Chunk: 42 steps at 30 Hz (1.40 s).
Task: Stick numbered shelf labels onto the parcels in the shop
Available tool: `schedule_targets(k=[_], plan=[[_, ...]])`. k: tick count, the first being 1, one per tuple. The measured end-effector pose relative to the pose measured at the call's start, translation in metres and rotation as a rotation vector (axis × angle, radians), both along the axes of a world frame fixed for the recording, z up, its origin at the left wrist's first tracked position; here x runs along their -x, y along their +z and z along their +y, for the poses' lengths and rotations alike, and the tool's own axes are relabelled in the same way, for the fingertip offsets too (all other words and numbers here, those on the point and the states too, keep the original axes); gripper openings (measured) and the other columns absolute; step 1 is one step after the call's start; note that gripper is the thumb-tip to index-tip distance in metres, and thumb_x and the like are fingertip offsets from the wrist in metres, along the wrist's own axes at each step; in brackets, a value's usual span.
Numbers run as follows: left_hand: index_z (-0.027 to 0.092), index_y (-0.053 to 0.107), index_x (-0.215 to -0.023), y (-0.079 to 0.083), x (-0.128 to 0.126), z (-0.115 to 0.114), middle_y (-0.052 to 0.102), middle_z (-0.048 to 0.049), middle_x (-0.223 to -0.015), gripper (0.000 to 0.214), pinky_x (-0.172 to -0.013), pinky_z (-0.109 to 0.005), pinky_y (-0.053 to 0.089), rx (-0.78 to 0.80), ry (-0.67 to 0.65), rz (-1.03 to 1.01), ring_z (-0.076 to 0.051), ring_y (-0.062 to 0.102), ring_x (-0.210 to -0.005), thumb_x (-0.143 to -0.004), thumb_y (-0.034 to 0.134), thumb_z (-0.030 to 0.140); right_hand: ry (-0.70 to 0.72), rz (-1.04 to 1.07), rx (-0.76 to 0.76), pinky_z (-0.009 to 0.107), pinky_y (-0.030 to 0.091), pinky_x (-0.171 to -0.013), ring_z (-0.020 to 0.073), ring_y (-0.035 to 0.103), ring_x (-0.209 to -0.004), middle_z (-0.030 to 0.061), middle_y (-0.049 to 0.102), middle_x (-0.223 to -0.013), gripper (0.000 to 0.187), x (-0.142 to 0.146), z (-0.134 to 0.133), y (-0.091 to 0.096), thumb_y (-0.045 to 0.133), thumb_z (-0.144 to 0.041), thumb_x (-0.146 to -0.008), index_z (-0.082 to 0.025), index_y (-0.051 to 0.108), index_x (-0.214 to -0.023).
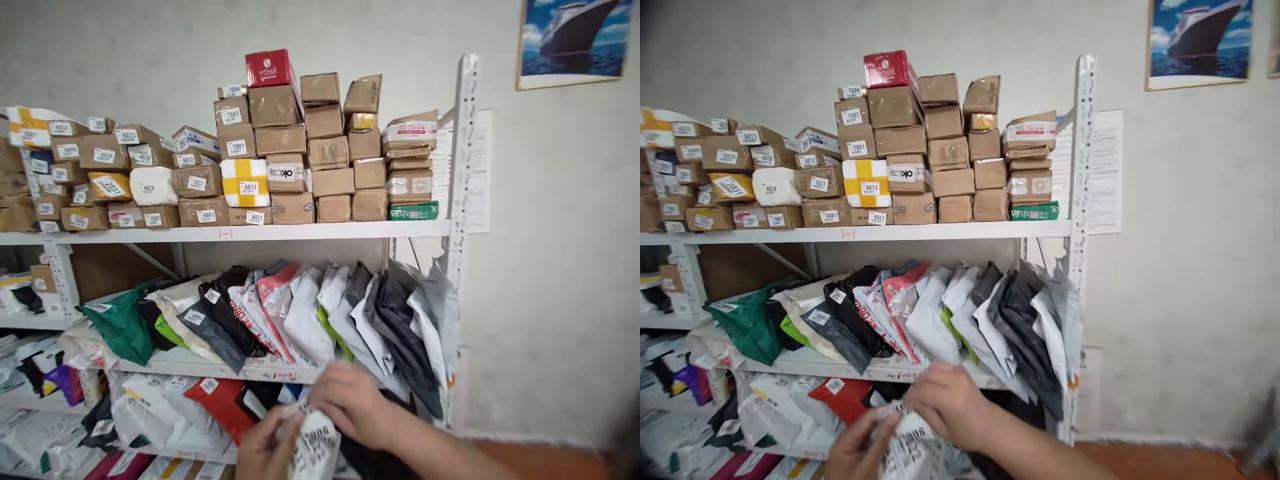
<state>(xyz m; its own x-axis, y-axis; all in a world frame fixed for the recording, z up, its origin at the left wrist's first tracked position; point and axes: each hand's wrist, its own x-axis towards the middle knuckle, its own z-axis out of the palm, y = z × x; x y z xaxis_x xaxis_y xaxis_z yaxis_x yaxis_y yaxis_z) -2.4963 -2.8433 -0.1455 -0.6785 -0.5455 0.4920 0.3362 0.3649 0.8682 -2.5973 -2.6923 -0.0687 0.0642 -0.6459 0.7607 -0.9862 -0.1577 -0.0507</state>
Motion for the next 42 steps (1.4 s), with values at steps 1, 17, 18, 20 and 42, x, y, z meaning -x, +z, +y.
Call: schedule_targets(k=[1,17,18,20,42], plan=[[0.019,0.066,-0.073,0.018,0.032,-0.001,0.065,-0.001,-0.067,0.041,-0.063,-0.023,0.048,-0.021,0.044,0.039,-0.018,0.058,-0.065,-0.079,0.062,0.06,0.015,0.028,0.044,0.028,0.047,-0.073,0.0159,0.059,-0.081,0.0068,0.068,-0.09,0.014,0.034,-0.008,0.023,0.056,-0.019,-0.091,-0.021,0.068,-0.098],[0.013,0.073,-0.077,0.183,0.221,0.003,0.073,-0.0075,-0.073,0.041,-0.053,-0.025,0.047,-0.274,0.262,0.157,-0.019,0.063,-0.061,-0.06,0.083,0.049,0.118,0.102,0.363,0.027,0.045,-0.083,0.0171,0.059,-0.089,0.0057,0.065,-0.091,0.016,0.25,-0.122,0.242,0.052,-0.02,-0.094,-0.017,0.067,-0.092],[0.013,0.073,-0.075,0.178,0.224,0.01,0.073,-0.0074,-0.072,0.039,-0.054,-0.025,0.047,-0.232,0.24,0.144,-0.019,0.063,-0.061,-0.063,0.082,0.049,0.035,0.108,0.388,0.028,0.045,-0.085,0.0182,0.059,-0.091,0.007,0.065,-0.094,0.018,0.257,-0.124,0.247,0.049,-0.02,-0.095,-0.017,0.067,-0.095],[0.014,0.074,-0.073,0.166,0.235,0.023,0.073,-0.0067,-0.071,0.036,-0.056,-0.025,0.047,-0.149,0.171,0.129,-0.019,0.064,-0.062,-0.069,0.077,0.05,-0.142,0.14,0.386,0.03,0.045,-0.085,0.0204,0.058,-0.094,0.0097,0.064,-0.1,0.021,0.268,-0.129,0.257,0.046,-0.021,-0.096,-0.016,0.067,-0.099],[0.017,0.073,-0.1,0.213,0.233,-0.058,0.071,-0.0067,-0.094,0.037,-0.084,-0.031,0.048,0.183,0.083,0.439,-0.024,0.063,-0.093,-0.084,0.061,0.048,0.238,-0.037,-0.14,0.029,0.049,-0.071,0.015,0.062,-0.076,0.0069,0.072,-0.097,0.02,0.241,-0.105,0.244,0.067,-0.017,-0.078,-0.015,0.069,-0.098]])
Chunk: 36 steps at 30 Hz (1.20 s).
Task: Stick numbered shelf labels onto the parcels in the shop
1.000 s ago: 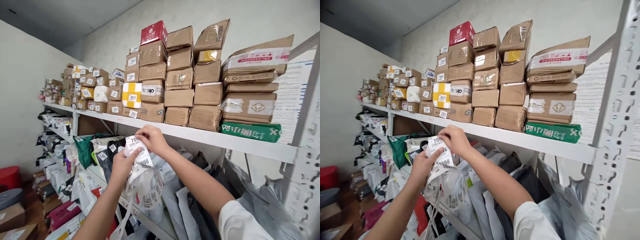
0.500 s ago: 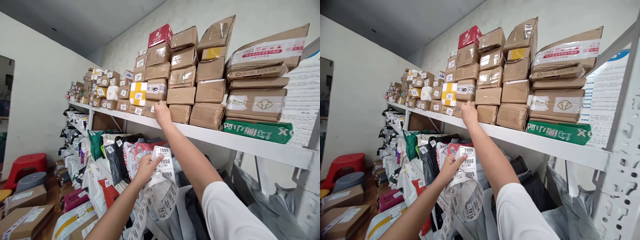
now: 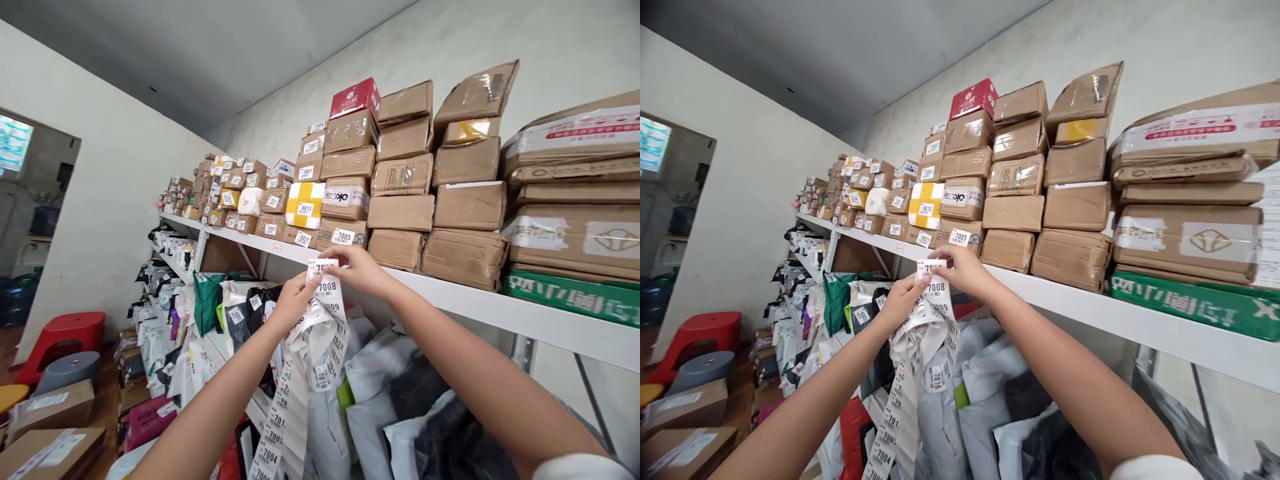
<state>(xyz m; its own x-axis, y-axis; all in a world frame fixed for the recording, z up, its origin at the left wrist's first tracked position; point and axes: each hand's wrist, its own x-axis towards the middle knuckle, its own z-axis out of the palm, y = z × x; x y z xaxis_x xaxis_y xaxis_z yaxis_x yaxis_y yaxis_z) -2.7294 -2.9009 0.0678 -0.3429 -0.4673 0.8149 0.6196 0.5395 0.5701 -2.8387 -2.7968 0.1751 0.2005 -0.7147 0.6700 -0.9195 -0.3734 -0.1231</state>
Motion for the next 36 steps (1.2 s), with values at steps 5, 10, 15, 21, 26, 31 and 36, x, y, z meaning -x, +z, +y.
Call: schedule_targets(k=[5,10,15,21,26,31,36], plan=[[0.016,0.069,-0.091,0.032,0.008,-0.048,0.067,-0.0011,-0.076,0.033,-0.065,-0.024,0.046,-0.134,-0.19,0.092,-0.015,0.059,-0.069,-0.075,0.074,0.044,-0.01,-0.277,0.113,0.028,0.051,-0.058,0.0144,0.061,-0.062,0.0027,0.068,-0.073,0.022,-0.001,-0.037,0.014,0.074,-0.025,-0.07,-0.015,0.065,-0.088],[0.015,0.066,-0.073,0.068,0.013,-0.089,0.058,0.002,-0.063,0.037,-0.053,-0.021,0.036,-0.105,-0.156,0.143,-0.01,0.048,-0.057,-0.079,0.068,0.052,-0.112,-0.241,0.269,0.032,0.053,-0.064,0.017,0.063,-0.067,0.0055,0.07,-0.076,0.016,-0.008,-0.066,0.03,0.069,-0.032,-0.077,-0.016,0.069,-0.082],[0.014,0.069,-0.084,0.092,0.027,-0.119,0.066,-0.0015,-0.072,0.038,-0.059,-0.022,0.042,-0.183,-0.339,0.146,-0.012,0.055,-0.062,-0.072,0.076,0.049,-0.263,0.013,0.517,0.031,0.05,-0.07,0.0176,0.062,-0.075,0.005,0.068,-0.081,0.006,-0.013,-0.093,0.039,0.066,-0.022,-0.08,-0.019,0.071,-0.082],[0.015,0.072,-0.089,0.087,0.034,-0.135,0.072,-0.0044,-0.081,0.04,-0.062,-0.025,0.047,-0.195,-0.492,0.014,-0.015,0.061,-0.066,-0.065,0.082,0.045,-0.37,0.186,0.704,0.03,0.048,-0.07,0.0169,0.059,-0.074,0.0039,0.063,-0.08,0.009,-0.012,-0.114,0.063,0.06,-0.017,-0.085,-0.019,0.068,-0.083],[0.015,0.064,-0.063,0.077,0.023,-0.151,0.06,0.0014,-0.057,0.039,-0.052,-0.022,0.04,-0.08,-0.388,-0.07,-0.012,0.052,-0.053,-0.071,0.076,0.051,-0.63,0.276,0.785,0.033,0.047,-0.075,0.0201,0.058,-0.079,0.0068,0.062,-0.085,0.009,-0.004,-0.123,0.107,0.058,-0.016,-0.086,-0.017,0.067,-0.085],[0.015,0.072,-0.087,0.079,0.017,-0.166,0.07,-0.0039,-0.072,0.043,-0.063,-0.027,0.049,-0.077,-0.51,-0.039,-0.018,0.063,-0.066,-0.08,0.066,0.057,-0.874,0.312,0.792,0.035,0.047,-0.071,0.0216,0.061,-0.081,0.0146,0.058,-0.114,0.041,-0.027,-0.12,0.108,0.068,-0.015,-0.079,-0.019,0.06,-0.118],[0.015,0.072,-0.102,0.085,0.015,-0.169,0.074,-0.0075,-0.088,0.048,-0.07,-0.028,0.049,-0.059,-0.519,-0.005,-0.021,0.066,-0.077,-0.082,0.063,0.057,-0.443,0.119,0.327,0.029,0.051,-0.07,0.0155,0.063,-0.075,0.0056,0.068,-0.09,0.021,-0.05,-0.107,0.064,0.063,-0.029,-0.085,-0.018,0.066,-0.103]])
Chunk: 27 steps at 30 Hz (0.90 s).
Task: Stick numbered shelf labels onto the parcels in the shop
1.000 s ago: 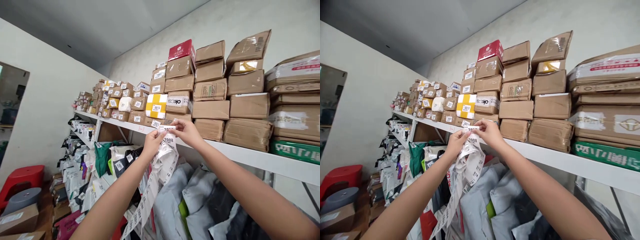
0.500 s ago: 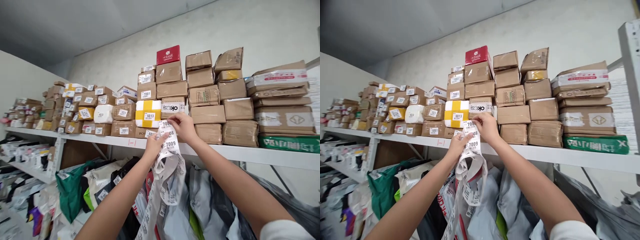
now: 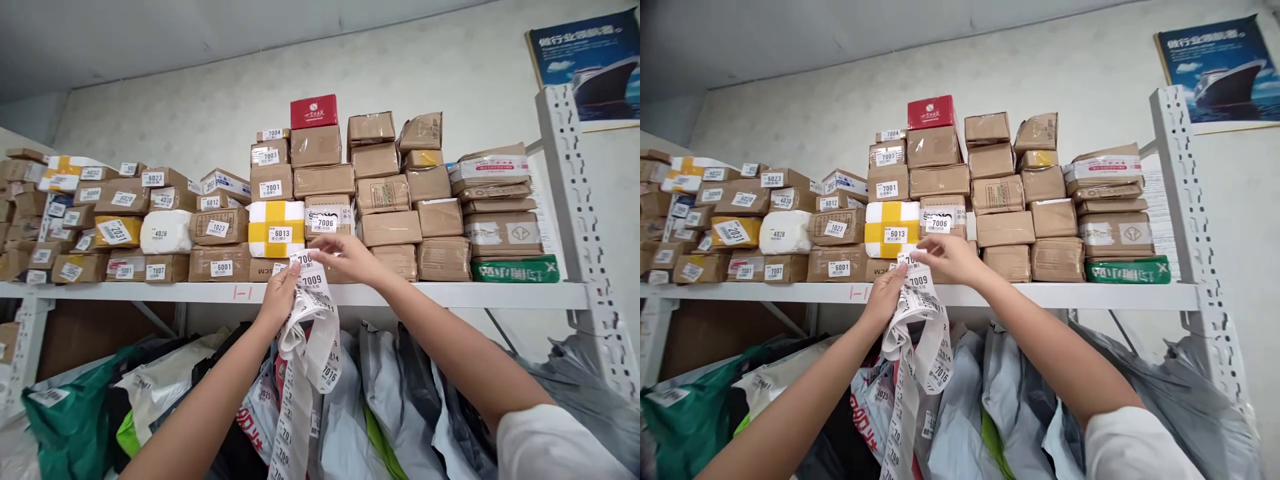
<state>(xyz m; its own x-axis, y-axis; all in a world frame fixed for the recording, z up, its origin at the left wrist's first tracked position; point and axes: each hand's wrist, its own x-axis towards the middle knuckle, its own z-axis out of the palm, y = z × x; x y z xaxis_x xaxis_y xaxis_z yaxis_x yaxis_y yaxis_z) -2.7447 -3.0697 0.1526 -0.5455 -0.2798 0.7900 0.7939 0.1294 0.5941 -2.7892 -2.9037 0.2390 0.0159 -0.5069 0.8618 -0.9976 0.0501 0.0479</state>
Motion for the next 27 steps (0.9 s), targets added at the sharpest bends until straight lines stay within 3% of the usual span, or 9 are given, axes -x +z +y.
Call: schedule_targets(k=[4,7,11,15,18,22,25,27], plan=[[0.018,0.07,-0.105,0.009,0.003,0.009,0.073,-0.0038,-0.091,0.043,-0.071,-0.027,0.049,-0.064,-0.125,0.05,-0.018,0.065,-0.077,-0.071,0.078,0.044,0.121,-0.172,0.092,0.028,0.052,-0.067,0.0136,0.062,-0.069,0.0042,0.07,-0.084,0.019,0.013,-0.002,-0.02,0.067,-0.023,-0.078,-0.015,0.066,-0.095],[0.017,0.069,-0.094,0.016,0.013,0.015,0.071,-0.0021,-0.083,0.035,-0.068,-0.024,0.048,-0.116,-0.08,0.095,-0.015,0.062,-0.073,-0.071,0.079,0.041,0.188,-0.251,0.187,0.028,0.052,-0.064,0.0143,0.062,-0.068,0.0037,0.068,-0.078,0.018,0.025,-0.01,-0.02,0.07,-0.028,-0.076,-0.016,0.066,-0.088],[0.017,0.067,-0.089,0.02,0.03,0.017,0.066,0.0006,-0.074,0.035,-0.062,-0.022,0.045,-0.118,0.089,0.175,-0.012,0.057,-0.066,-0.08,0.068,0.05,0.186,-0.163,0.261,0.027,0.052,-0.068,0.0143,0.063,-0.072,0.0029,0.069,-0.079,0.012,0.027,-0.017,-0.021,0.066,-0.027,-0.08,-0.017,0.067,-0.088],[0.017,0.068,-0.095,0.024,0.033,0.02,0.069,-0.0012,-0.081,0.035,-0.068,-0.025,0.049,-0.137,-0.057,0.195,-0.015,0.061,-0.072,-0.075,0.075,0.045,0.114,0.029,0.342,0.027,0.052,-0.07,0.0147,0.063,-0.078,0.0036,0.068,-0.085,0.006,0.021,-0.017,-0.017,0.062,-0.021,-0.085,-0.019,0.067,-0.083],[0.016,0.07,-0.095,0.025,0.029,0.021,0.073,-0.0037,-0.085,0.036,-0.07,-0.027,0.05,-0.088,-0.153,0.128,-0.017,0.064,-0.073,-0.071,0.08,0.042,0.062,0.15,0.419,0.028,0.051,-0.07,0.0151,0.061,-0.078,0.0033,0.066,-0.084,0.006,0.019,-0.015,0.01,0.062,-0.02,-0.085,-0.019,0.066,-0.081],[0.015,0.073,-0.085,0.02,0.024,0.015,0.074,-0.0047,-0.081,0.035,-0.065,-0.026,0.05,0.045,0.004,0.041,-0.017,0.064,-0.07,-0.071,0.079,0.046,-0.021,0.249,0.635,0.03,0.05,-0.076,0.0146,0.06,-0.079,0.004,0.067,-0.087,0.009,0.028,-0.015,0.085,0.057,-0.021,-0.089,-0.018,0.065,-0.087],[0.016,0.074,-0.086,0.014,0.023,0.007,0.075,-0.0044,-0.083,0.035,-0.065,-0.025,0.05,0.026,0.02,0.033,-0.017,0.065,-0.073,-0.073,0.076,0.048,-0.211,0.248,0.6,0.033,0.05,-0.079,0.0165,0.06,-0.076,0.0036,0.065,-0.08,0.004,0.037,-0.02,0.137,0.062,-0.017,-0.083,-0.015,0.065,-0.081],[0.016,0.074,-0.091,0.01,0.022,0.0,0.075,-0.0049,-0.085,0.037,-0.068,-0.026,0.051,-0.019,-0.047,0.045,-0.018,0.066,-0.075,-0.074,0.076,0.048,-0.368,0.266,0.549,0.037,0.05,-0.08,0.0192,0.059,-0.078,0.0042,0.063,-0.078,0.004,0.039,-0.023,0.155,0.067,-0.012,-0.077,-0.014,0.065,-0.079]])
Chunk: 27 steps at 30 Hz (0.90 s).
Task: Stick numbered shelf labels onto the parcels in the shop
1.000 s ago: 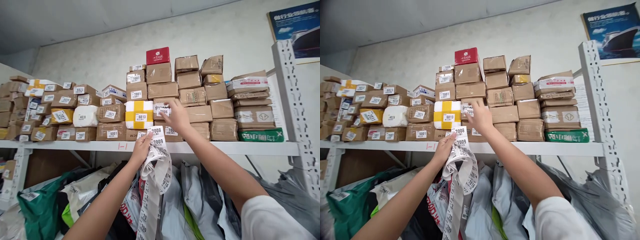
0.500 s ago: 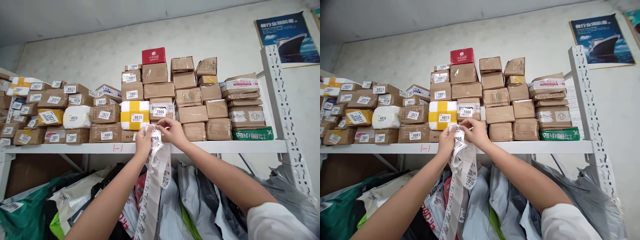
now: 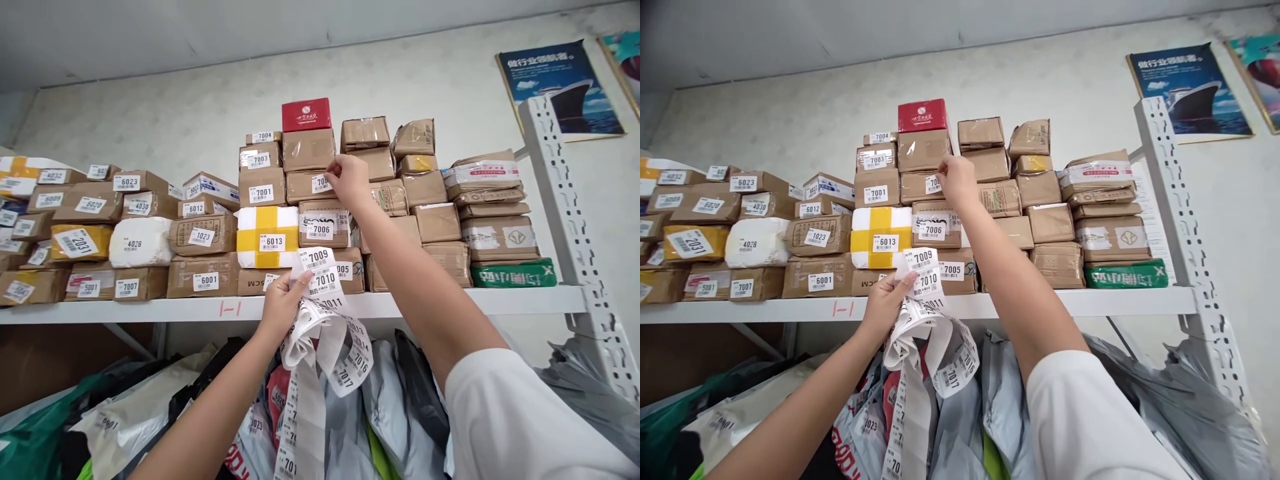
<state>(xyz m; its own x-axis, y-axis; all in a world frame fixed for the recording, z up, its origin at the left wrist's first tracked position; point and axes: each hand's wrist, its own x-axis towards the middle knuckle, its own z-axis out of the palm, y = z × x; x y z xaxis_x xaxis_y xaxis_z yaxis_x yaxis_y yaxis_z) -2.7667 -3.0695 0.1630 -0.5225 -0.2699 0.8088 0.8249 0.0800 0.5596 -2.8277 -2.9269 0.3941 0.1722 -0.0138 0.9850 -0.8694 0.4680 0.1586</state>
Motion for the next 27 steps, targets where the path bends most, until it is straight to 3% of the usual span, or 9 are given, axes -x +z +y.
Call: schedule_targets(k=[2,5,8,11,17,21,25,27], plan=[[0.016,0.074,-0.093,-0.002,-0.001,-0.007,0.075,-0.0057,-0.085,0.038,-0.07,-0.028,0.052,-0.029,-0.046,0.002,-0.019,0.066,-0.075,-0.074,0.076,0.049,-0.13,0.012,0.013,0.04,0.05,-0.08,0.0217,0.06,-0.081,0.007,0.061,-0.089,0.021,-0.002,-0.001,0.003,0.071,-0.008,-0.071,-0.015,0.066,-0.091],[0.017,0.074,-0.097,-0.002,-0.004,-0.014,0.075,-0.006,-0.087,0.038,-0.073,-0.031,0.054,-0.055,-0.083,0.007,-0.019,0.068,-0.074,-0.075,0.075,0.049,-0.233,0.074,0.109,0.043,0.051,-0.075,0.0238,0.061,-0.083,0.0126,0.054,-0.109,0.049,-0.004,0.003,-0.006,0.073,-0.009,-0.071,-0.019,0.058,-0.116],[0.018,0.073,-0.098,0.0,-0.005,-0.017,0.075,-0.0059,-0.088,0.038,-0.078,-0.033,0.055,-0.079,-0.114,0.015,-0.02,0.069,-0.076,-0.075,0.075,0.049,-0.286,0.156,0.13,0.045,0.052,-0.076,0.0259,0.059,-0.09,0.012,0.052,-0.112,0.034,0.001,0.013,-0.016,0.07,-0.02,-0.078,-0.021,0.059,-0.11],[0.018,0.074,-0.095,0.002,-0.004,-0.016,0.075,-0.005,-0.087,0.037,-0.078,-0.032,0.054,-0.11,-0.105,0.029,-0.019,0.069,-0.075,-0.074,0.076,0.048,-0.295,0.181,0.004,0.045,0.051,-0.084,0.0269,0.055,-0.1,0.0092,0.055,-0.108,0.02,0.013,0.023,-0.025,0.068,-0.026,-0.081,-0.02,0.06,-0.098],[0.017,0.073,-0.094,0.002,-0.001,-0.007,0.075,-0.0062,-0.088,0.036,-0.078,-0.032,0.054,-0.096,-0.128,0.016,-0.02,0.069,-0.079,-0.075,0.075,0.048,-0.281,0.112,-0.01,0.049,0.044,-0.093,0.0318,0.049,-0.109,0.0135,0.053,-0.112,0.031,0.024,0.039,-0.036,0.07,-0.027,-0.08,-0.019,0.059,-0.107],[0.017,0.074,-0.095,0.002,-0.001,0.001,0.075,-0.0057,-0.086,0.038,-0.082,-0.034,0.054,-0.105,-0.151,0.017,-0.02,0.069,-0.076,-0.073,0.077,0.048,-0.289,0.256,-0.25,0.046,0.044,-0.092,0.0295,0.051,-0.108,0.0103,0.059,-0.11,0.013,0.027,0.049,-0.03,0.06,-0.026,-0.088,-0.021,0.066,-0.099],[0.017,0.074,-0.095,0.001,0.0,0.004,0.075,-0.0048,-0.086,0.037,-0.085,-0.035,0.053,-0.107,-0.14,0.025,-0.018,0.069,-0.074,-0.074,0.077,0.047,-0.385,0.301,-0.426,0.042,0.046,-0.083,0.0274,0.055,-0.099,0.0103,0.066,-0.104,0.017,0.023,0.054,-0.022,0.053,-0.023,-0.092,-0.019,0.069,-0.093],[0.017,0.074,-0.096,0.001,0.0,0.004,0.075,-0.005,-0.087,0.037,-0.085,-0.034,0.053,-0.106,-0.133,0.028,-0.019,0.069,-0.077,-0.074,0.076,0.047,-0.368,0.277,-0.442,0.043,0.046,-0.082,0.0279,0.056,-0.1,0.0116,0.066,-0.105,0.017,0.013,0.054,-0.027,0.053,-0.023,-0.092,-0.018,0.07,-0.093]])
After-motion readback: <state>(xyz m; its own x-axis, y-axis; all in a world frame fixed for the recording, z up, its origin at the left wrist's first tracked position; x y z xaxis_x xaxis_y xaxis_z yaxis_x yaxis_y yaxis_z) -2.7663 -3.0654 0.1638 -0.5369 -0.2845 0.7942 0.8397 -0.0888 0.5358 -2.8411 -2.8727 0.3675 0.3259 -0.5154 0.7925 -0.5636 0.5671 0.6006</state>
